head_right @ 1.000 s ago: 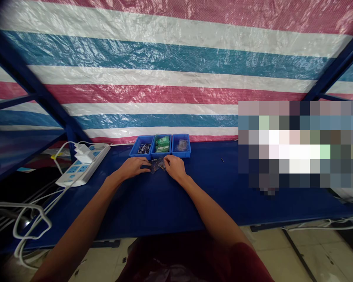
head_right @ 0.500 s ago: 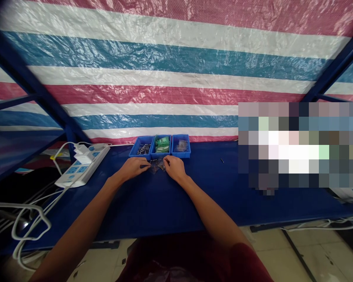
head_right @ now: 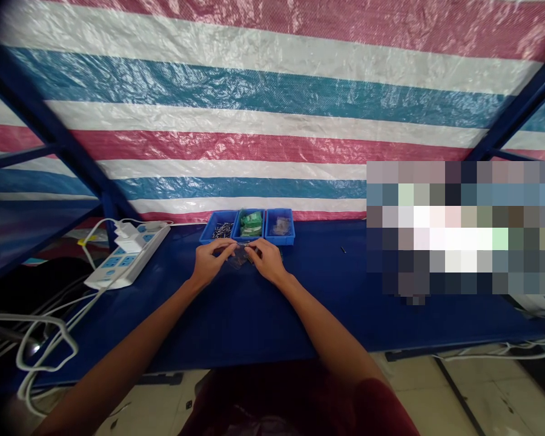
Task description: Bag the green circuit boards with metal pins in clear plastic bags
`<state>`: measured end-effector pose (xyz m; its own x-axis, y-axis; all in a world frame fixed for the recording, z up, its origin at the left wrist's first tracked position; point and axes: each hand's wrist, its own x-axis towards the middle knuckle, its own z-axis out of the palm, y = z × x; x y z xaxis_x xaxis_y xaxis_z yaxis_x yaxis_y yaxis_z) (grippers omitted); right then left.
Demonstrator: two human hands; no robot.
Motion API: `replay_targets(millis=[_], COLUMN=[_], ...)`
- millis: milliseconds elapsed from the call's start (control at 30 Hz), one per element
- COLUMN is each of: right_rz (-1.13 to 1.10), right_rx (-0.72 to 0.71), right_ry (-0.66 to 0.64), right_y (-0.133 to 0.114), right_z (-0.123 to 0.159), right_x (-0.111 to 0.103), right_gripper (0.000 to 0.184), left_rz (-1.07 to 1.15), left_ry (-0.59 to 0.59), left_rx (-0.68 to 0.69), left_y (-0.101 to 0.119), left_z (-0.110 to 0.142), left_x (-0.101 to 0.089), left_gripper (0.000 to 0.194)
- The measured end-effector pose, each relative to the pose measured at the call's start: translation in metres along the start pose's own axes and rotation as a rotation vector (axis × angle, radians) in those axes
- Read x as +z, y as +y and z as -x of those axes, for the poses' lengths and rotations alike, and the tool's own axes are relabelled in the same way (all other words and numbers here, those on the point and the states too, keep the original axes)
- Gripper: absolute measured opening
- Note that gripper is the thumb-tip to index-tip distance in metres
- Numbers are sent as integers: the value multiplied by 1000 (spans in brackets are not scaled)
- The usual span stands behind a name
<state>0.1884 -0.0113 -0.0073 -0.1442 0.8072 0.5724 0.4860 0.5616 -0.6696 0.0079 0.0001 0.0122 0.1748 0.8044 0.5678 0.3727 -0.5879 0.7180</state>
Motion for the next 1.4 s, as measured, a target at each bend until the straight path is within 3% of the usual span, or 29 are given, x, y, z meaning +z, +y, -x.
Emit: replay_targets(millis=[400,700,1067,1400], right_rz=[43,-11,40,27], right_rx=[-16,-46,-97,-86], right_ry=[-27,59,47,-25], right_y=[2,1,-3,-1], right_z=[0,0,1,1], right_x=[2,0,-1,0], right_gripper=[30,25,22,20], left_rz=[-75,44,-121,-39], left_ry=[-60,7,-133,-69], left_rx=[95,-51,172,54], left_y=[-1,-5,2,4], left_z=[-3,-3,-7,-5], left_x=[-2,-1,-4,-2], left_gripper=[23,27,18,16])
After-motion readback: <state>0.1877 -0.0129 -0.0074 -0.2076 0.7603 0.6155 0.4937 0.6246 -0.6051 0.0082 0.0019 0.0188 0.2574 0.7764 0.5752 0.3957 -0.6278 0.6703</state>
